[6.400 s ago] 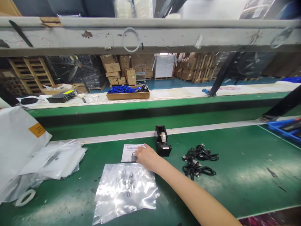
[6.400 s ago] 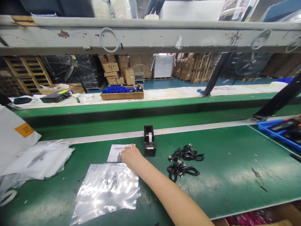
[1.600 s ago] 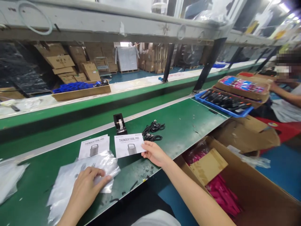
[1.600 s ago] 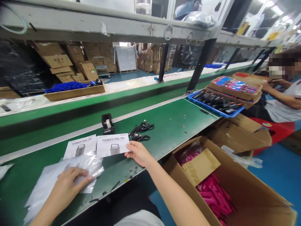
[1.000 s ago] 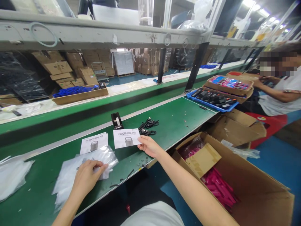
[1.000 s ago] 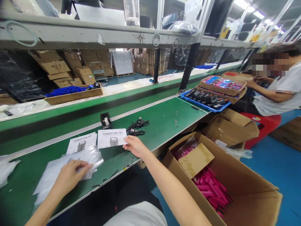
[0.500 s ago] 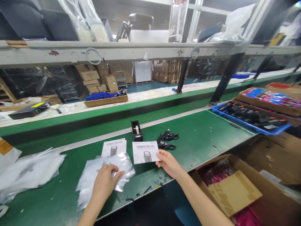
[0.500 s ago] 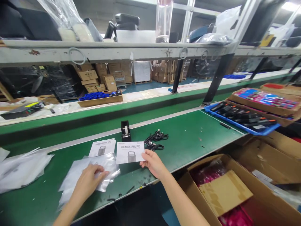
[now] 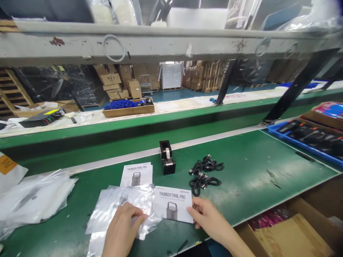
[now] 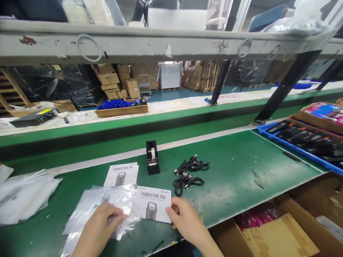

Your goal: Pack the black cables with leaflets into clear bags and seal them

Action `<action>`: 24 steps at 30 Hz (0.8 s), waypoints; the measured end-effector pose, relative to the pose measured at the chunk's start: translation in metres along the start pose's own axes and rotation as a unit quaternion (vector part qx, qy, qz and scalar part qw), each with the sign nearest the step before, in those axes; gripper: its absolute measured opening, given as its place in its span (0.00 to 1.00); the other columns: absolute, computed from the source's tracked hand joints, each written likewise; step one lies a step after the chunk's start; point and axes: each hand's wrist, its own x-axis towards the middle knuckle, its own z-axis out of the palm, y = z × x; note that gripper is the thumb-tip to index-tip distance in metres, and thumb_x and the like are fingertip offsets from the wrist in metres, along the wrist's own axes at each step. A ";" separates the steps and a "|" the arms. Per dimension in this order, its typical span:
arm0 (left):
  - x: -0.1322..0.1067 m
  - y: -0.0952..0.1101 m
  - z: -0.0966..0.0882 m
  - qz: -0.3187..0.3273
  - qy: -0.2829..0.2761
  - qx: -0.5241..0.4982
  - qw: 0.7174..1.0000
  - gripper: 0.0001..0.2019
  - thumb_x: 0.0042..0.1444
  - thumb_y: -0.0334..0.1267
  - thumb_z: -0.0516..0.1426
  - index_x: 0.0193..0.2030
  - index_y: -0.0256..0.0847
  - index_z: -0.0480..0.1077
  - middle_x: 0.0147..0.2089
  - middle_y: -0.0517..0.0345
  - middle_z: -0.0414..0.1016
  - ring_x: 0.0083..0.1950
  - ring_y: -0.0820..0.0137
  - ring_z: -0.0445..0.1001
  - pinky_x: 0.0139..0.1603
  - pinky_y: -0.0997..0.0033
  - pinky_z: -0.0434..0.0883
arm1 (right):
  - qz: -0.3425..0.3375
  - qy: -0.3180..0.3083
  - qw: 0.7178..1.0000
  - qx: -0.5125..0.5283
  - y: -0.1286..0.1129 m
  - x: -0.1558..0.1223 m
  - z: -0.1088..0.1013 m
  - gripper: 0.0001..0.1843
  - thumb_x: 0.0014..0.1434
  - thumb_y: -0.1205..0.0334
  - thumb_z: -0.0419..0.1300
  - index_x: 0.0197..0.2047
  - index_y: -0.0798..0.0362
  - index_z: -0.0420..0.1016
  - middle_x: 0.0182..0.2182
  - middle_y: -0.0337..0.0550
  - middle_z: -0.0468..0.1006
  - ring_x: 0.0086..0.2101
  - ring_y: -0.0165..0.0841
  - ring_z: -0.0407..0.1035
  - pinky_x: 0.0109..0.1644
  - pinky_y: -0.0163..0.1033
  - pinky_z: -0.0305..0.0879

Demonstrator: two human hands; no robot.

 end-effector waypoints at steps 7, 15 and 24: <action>0.002 -0.003 0.001 -0.030 -0.022 0.012 0.999 0.12 0.51 0.48 0.51 0.24 0.47 0.68 0.31 0.59 0.69 0.39 0.63 0.69 0.37 0.66 0.65 | 0.022 -0.012 0.998 0.055 -0.001 -0.008 -0.007 0.10 0.52 0.57 0.55 0.30 0.56 0.68 0.18 0.34 0.64 0.18 0.24 0.60 0.23 0.31 0.61; -0.006 -0.006 0.010 0.014 0.061 -0.015 0.998 0.17 0.55 0.51 0.45 0.25 0.47 0.68 0.30 0.59 0.69 0.34 0.66 0.69 0.34 0.69 0.66 | 0.072 -0.019 0.983 0.167 0.003 -0.010 0.024 0.27 0.46 0.41 0.57 0.38 0.58 0.68 0.14 0.33 0.65 0.14 0.24 0.59 0.19 0.30 0.59; -0.010 -0.010 0.021 0.061 0.127 -0.041 0.989 0.12 0.54 0.49 0.49 0.29 0.49 0.69 0.30 0.60 0.71 0.35 0.65 0.69 0.36 0.68 0.66 | 0.085 -0.007 0.993 0.082 0.008 -0.019 0.033 0.21 0.46 0.44 0.57 0.30 0.55 0.67 0.16 0.35 0.65 0.16 0.25 0.60 0.20 0.30 0.58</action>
